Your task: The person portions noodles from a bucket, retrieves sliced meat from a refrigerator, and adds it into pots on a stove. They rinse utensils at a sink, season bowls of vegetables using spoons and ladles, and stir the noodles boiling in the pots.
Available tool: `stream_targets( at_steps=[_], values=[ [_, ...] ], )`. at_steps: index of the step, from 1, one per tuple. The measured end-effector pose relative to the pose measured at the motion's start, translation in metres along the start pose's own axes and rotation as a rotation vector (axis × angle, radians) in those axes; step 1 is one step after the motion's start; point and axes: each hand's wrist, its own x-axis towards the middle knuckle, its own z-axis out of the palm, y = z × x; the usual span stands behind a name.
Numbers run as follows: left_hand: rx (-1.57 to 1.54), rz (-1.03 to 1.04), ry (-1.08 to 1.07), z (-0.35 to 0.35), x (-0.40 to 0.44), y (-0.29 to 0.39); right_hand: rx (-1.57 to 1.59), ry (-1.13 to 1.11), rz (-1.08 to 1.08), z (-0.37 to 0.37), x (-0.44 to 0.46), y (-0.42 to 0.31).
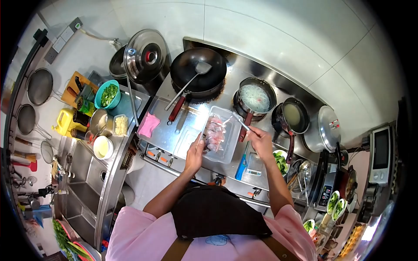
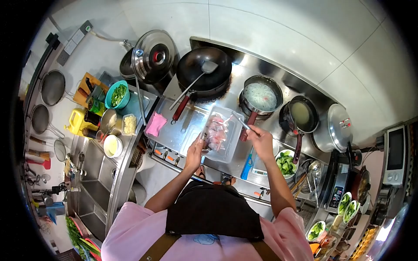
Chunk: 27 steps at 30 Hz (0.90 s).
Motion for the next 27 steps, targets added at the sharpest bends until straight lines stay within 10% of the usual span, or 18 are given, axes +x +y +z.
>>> stream_targets(
  at_steps=[5, 13, 19, 27],
  values=[
    [0.029, -0.009, 0.012, 0.001, 0.005, 0.005, 0.229, 0.138, 0.054, -0.036, 0.043, 0.002],
    [0.019, -0.068, 0.001, -0.002, 0.003, -0.004, -0.703, 0.32, -0.198, -0.051, 0.177, 0.048],
    [0.064, 0.017, 0.022, -0.007, 0.004, -0.013, -0.527, 0.417, -0.261, -0.038, 0.174, 0.023],
    [0.086, -0.021, -0.015, -0.006, -0.004, 0.012, -0.512, -0.178, -0.369, 0.021, 0.004, -0.019]
  ],
)
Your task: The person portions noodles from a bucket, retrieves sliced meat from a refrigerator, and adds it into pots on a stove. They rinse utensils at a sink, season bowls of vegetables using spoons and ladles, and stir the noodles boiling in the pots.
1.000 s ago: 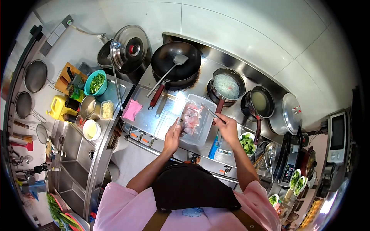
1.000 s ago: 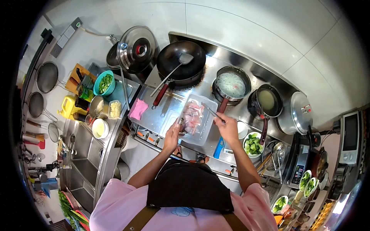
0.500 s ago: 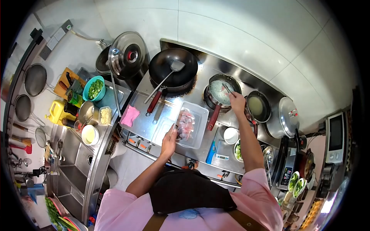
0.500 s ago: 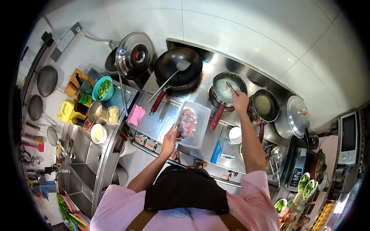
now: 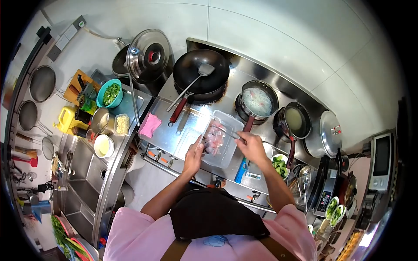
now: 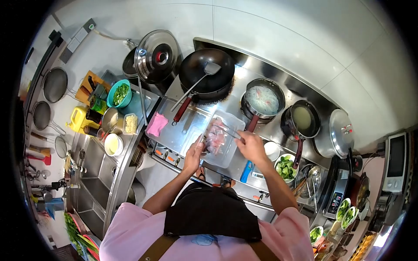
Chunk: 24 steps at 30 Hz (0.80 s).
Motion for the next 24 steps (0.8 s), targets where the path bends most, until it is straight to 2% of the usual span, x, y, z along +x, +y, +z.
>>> stream_targets(
  at_steps=[1, 4, 8, 11, 14, 17, 21, 24],
  values=[
    [-0.023, -0.015, -0.011, 0.001, 0.0, 0.002, -0.05, 0.014, -0.013, 0.006, -0.003, 0.002],
    [0.041, 0.12, 0.005, 0.004, 0.004, -0.011, -0.13, 0.056, -0.031, 0.011, -0.006, 0.001],
    [0.087, 0.094, -0.027, 0.003, -0.006, 0.016, -0.24, -0.017, -0.076, 0.005, -0.001, -0.008],
    [0.093, 0.108, -0.024, 0.002, -0.009, 0.024, -0.274, 0.036, -0.113, 0.01, 0.0, 0.001],
    [0.048, 0.117, -0.021, 0.003, -0.003, 0.013, -0.133, 0.147, -0.13, 0.013, -0.005, 0.008],
    [0.015, 0.105, -0.014, 0.004, 0.0, 0.007, 0.04, 0.218, 0.017, 0.009, -0.01, 0.013],
    [-0.053, 0.045, -0.005, 0.011, 0.009, -0.004, 0.513, 0.2, 0.272, 0.002, -0.006, 0.04],
    [-0.039, 0.059, 0.007, 0.011, 0.017, -0.017, 0.638, 0.23, 0.503, -0.033, -0.002, 0.046]
  ],
)
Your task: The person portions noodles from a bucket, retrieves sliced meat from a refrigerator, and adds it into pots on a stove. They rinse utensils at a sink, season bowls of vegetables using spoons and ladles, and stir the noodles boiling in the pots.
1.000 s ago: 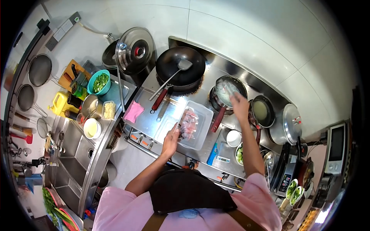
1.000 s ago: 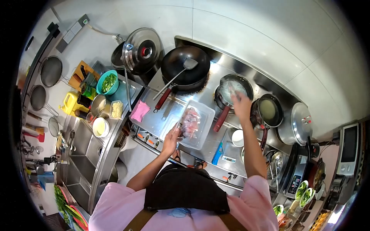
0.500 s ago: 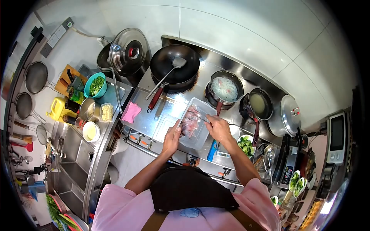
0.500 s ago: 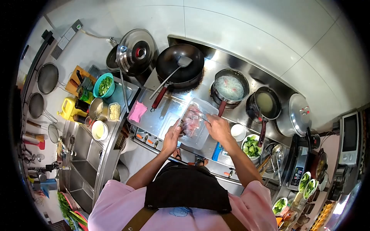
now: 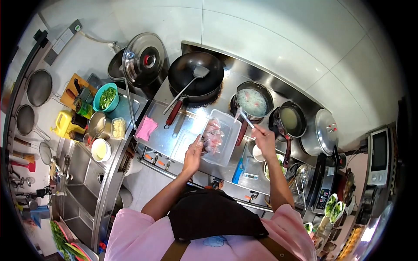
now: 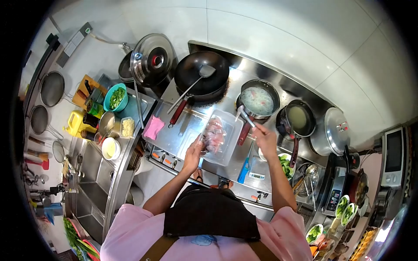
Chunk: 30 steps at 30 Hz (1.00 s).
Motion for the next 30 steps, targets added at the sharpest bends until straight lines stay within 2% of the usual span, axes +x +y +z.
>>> stream_targets(
  at_steps=[4, 7, 10, 13, 17, 23, 28, 30],
  values=[
    [-0.024, -0.033, -0.008, -0.002, -0.002, 0.002, -0.375, 0.292, -0.386, -0.042, 0.065, 0.021],
    [0.027, -0.043, 0.013, -0.002, -0.008, 0.012, -0.615, 0.342, -0.331, -0.056, 0.108, 0.029],
    [0.023, -0.059, 0.016, -0.001, -0.013, 0.019, -0.911, 0.315, -0.366, -0.054, 0.135, 0.051],
    [-0.02, -0.065, 0.023, -0.001, -0.013, 0.02, -0.971, 0.26, -0.338, -0.053, 0.136, 0.052],
    [-0.044, -0.033, 0.033, -0.003, -0.014, 0.019, -0.723, 0.375, -0.355, -0.048, 0.101, 0.019],
    [-0.032, -0.042, -0.012, -0.004, -0.005, 0.008, -0.561, 0.331, -0.344, -0.048, 0.074, 0.01],
    [-0.008, 0.009, -0.006, -0.004, -0.004, -0.001, -0.611, -0.124, -0.42, -0.01, 0.004, -0.035],
    [0.022, 0.013, -0.006, -0.004, -0.006, 0.006, -0.627, -0.187, -0.458, 0.01, -0.014, -0.041]
  ],
)
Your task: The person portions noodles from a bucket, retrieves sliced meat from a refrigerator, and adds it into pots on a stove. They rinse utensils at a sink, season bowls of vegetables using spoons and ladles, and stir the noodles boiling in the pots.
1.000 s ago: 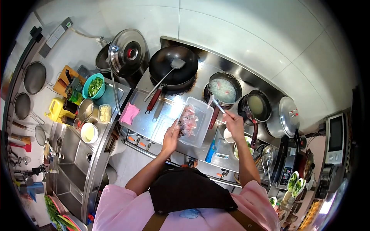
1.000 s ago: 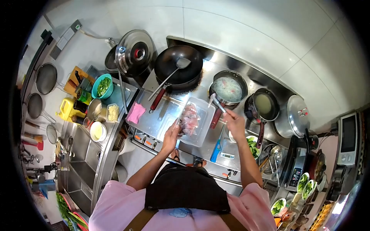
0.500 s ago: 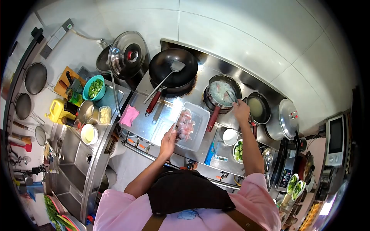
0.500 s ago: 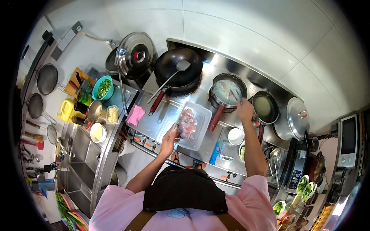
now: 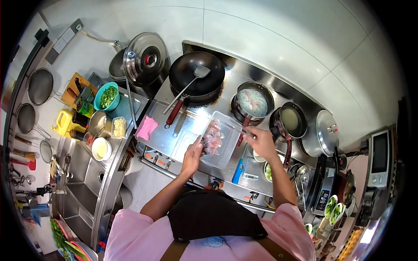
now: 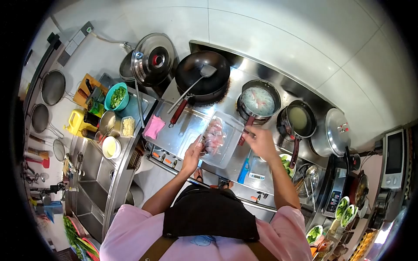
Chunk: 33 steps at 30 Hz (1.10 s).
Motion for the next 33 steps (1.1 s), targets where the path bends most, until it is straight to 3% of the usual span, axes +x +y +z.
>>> stream_targets(
  at_steps=[10, 13, 16, 17, 21, 25, 28, 33],
  values=[
    [-0.03, 0.011, -0.081, -0.001, -0.009, 0.028, -0.328, -0.021, -0.206, 0.044, 0.003, -0.004],
    [-0.055, -0.009, -0.08, -0.002, -0.008, 0.026, -0.175, 0.121, -0.27, 0.048, 0.001, 0.009],
    [-0.065, -0.022, -0.068, -0.002, -0.006, 0.019, 0.021, 0.094, -0.019, 0.036, -0.005, 0.004],
    [-0.04, -0.016, -0.06, -0.002, -0.004, 0.016, 0.019, 0.145, -0.095, 0.036, -0.005, 0.012],
    [-0.057, -0.018, -0.055, 0.002, -0.002, 0.021, 0.556, 0.041, 0.274, 0.017, -0.006, 0.031],
    [-0.093, -0.069, -0.032, 0.004, 0.0, 0.016, 0.444, 0.213, 0.38, -0.018, 0.007, 0.079],
    [-0.087, -0.066, -0.028, 0.003, -0.001, 0.011, 0.103, 0.378, 0.331, -0.034, 0.037, 0.115],
    [-0.101, -0.103, -0.031, 0.005, -0.009, 0.021, -0.37, 0.191, 0.36, -0.024, 0.082, 0.191]
  ],
)
